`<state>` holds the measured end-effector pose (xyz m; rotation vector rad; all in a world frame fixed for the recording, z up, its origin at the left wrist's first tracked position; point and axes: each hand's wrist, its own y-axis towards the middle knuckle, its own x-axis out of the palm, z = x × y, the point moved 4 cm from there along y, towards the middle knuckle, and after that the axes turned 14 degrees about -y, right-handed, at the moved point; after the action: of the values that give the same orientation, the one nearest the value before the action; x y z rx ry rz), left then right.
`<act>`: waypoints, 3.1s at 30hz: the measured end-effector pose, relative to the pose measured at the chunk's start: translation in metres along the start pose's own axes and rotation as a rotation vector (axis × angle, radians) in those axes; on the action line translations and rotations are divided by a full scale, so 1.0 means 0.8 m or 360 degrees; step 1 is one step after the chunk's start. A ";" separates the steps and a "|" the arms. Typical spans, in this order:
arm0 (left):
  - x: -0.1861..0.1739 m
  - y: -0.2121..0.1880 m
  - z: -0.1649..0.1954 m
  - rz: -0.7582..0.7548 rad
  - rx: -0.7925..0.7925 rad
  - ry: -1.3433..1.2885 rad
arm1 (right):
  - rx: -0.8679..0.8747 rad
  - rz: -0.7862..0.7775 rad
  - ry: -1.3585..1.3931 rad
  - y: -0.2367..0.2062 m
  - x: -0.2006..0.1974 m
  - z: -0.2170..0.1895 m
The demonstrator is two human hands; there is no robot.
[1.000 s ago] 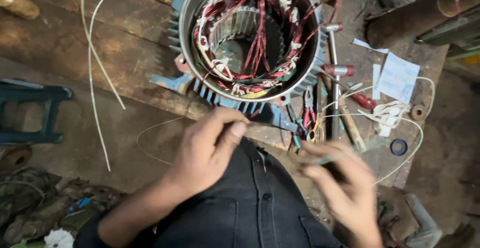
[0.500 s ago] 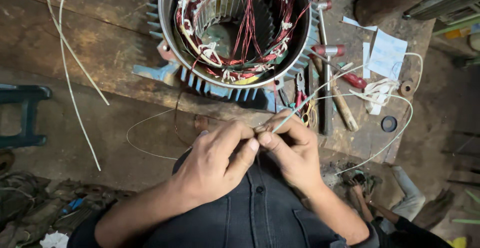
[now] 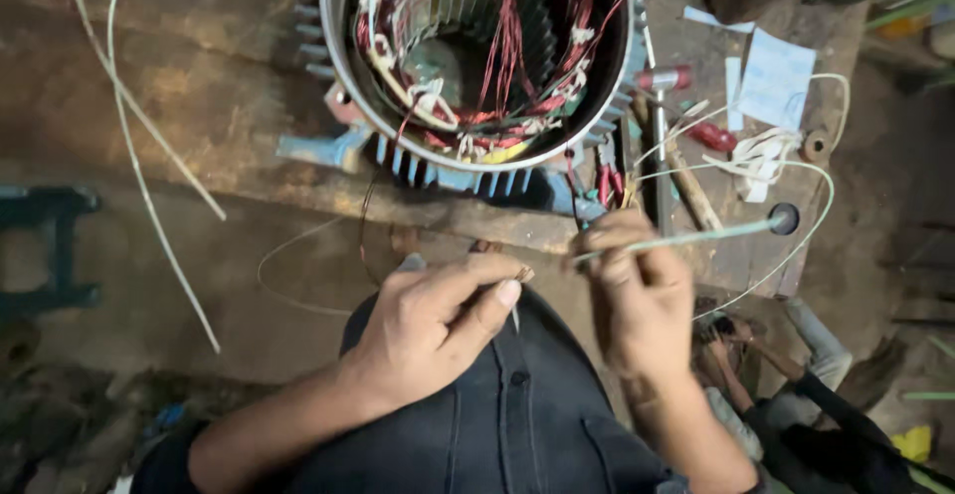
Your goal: The person works on a motor stator, stripping insulation from copper wires with a knife, twisting wire ends together, and using pliers to cut and adjust connections. The person also slides white insulating sleeves onto the wires.
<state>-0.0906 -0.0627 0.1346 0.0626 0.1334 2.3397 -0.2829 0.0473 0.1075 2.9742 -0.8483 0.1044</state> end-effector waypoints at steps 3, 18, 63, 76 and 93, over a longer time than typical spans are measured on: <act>-0.004 0.003 -0.008 -0.0029 -0.0091 -0.0018 | 0.0064 0.0016 0.0090 -0.018 0.023 0.014; -0.038 0.005 -0.008 -0.0190 0.0287 0.0056 | -0.0694 -0.0132 -0.1646 -0.014 0.091 -0.044; -0.031 -0.003 -0.018 -0.0339 0.0346 0.0023 | 0.0329 -0.0129 -0.0729 -0.048 0.058 -0.012; -0.027 -0.004 -0.017 -0.0405 0.0347 0.0069 | 0.0360 -0.0091 -0.0474 -0.058 0.049 0.001; -0.022 -0.006 -0.035 -0.0586 -0.0286 -0.0328 | 0.0460 0.0233 -0.0511 -0.062 0.037 0.002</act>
<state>-0.0772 -0.0739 0.1059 0.1745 -0.1563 1.9547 -0.2314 0.0739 0.1066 3.2463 -1.1780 -0.2780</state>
